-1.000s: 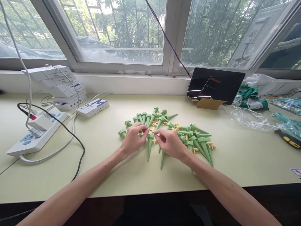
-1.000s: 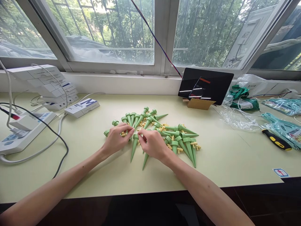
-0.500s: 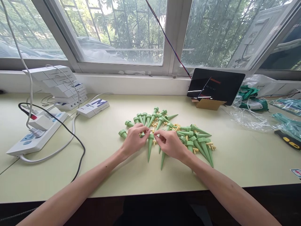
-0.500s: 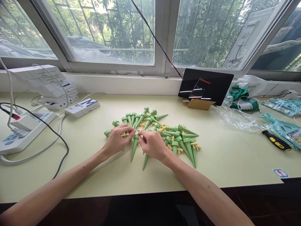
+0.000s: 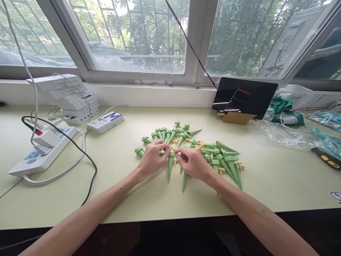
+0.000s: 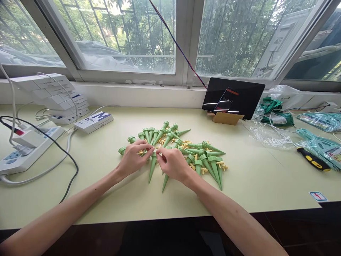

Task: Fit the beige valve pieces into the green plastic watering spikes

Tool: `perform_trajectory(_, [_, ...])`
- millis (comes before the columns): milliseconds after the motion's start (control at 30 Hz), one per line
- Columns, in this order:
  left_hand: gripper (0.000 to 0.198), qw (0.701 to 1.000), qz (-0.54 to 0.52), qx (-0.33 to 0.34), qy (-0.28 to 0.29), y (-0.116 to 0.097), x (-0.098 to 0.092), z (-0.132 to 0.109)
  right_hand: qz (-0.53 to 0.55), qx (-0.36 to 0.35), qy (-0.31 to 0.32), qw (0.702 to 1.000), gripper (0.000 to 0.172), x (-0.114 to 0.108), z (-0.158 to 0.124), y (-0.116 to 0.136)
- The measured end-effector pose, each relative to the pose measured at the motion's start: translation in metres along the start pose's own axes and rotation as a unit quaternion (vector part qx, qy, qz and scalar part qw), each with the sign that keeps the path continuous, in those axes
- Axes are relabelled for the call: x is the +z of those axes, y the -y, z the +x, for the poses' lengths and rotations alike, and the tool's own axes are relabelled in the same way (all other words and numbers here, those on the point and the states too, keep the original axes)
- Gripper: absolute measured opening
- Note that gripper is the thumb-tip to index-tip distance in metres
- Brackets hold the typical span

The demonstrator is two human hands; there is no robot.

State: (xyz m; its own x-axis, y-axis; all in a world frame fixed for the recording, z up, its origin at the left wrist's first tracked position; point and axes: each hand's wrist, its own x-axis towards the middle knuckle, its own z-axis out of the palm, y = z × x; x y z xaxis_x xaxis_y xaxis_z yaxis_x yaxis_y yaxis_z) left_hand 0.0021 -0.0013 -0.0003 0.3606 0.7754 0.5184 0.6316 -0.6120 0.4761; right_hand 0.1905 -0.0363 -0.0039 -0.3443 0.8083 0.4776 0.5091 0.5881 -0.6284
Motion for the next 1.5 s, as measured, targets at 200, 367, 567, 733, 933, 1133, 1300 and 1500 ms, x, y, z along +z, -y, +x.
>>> perform_trajectory(200, [0.017, 1.000, 0.003, -0.006, 0.004, 0.000, 0.001, 0.000, -0.001, 0.009, 0.005, 1.000, 0.016, 0.000, 0.001, 0.001])
perform_trajectory(367, [0.016, 1.000, 0.000, -0.011, -0.004, 0.001, 0.002, 0.000, 0.001, 0.008, 0.003, 1.000, 0.016, 0.000, 0.001, 0.002])
perform_trajectory(567, [0.015, 1.000, -0.011, -0.009, -0.012, 0.002, 0.004, 0.000, 0.006, -0.001, 0.001, 1.000, 0.015, 0.001, 0.001, 0.004])
perform_trajectory(733, [0.014, 1.000, -0.014, -0.010, -0.015, 0.002, 0.004, 0.000, 0.008, -0.014, -0.004, 1.000, 0.014, 0.002, -0.001, 0.002])
perform_trajectory(933, [0.012, 1.000, -0.005, -0.004, 0.002, -0.001, 0.002, -0.001, 0.010, -0.043, -0.010, 0.999, 0.015, 0.005, -0.003, 0.001])
perform_trajectory(1133, [0.016, 1.000, -0.006, 0.007, 0.018, -0.002, 0.001, -0.001, 0.008, -0.058, -0.012, 0.998, 0.017, 0.006, -0.003, 0.002])
perform_trajectory(1300, [0.018, 0.999, 0.003, 0.011, 0.041, -0.003, 0.001, -0.002, -0.068, -0.085, 0.009, 0.994, 0.023, -0.001, -0.004, 0.009])
perform_trajectory(1500, [0.019, 0.997, 0.004, 0.007, 0.072, -0.001, 0.003, -0.003, -0.178, -0.098, 0.029, 0.979, 0.025, -0.038, 0.016, 0.028])
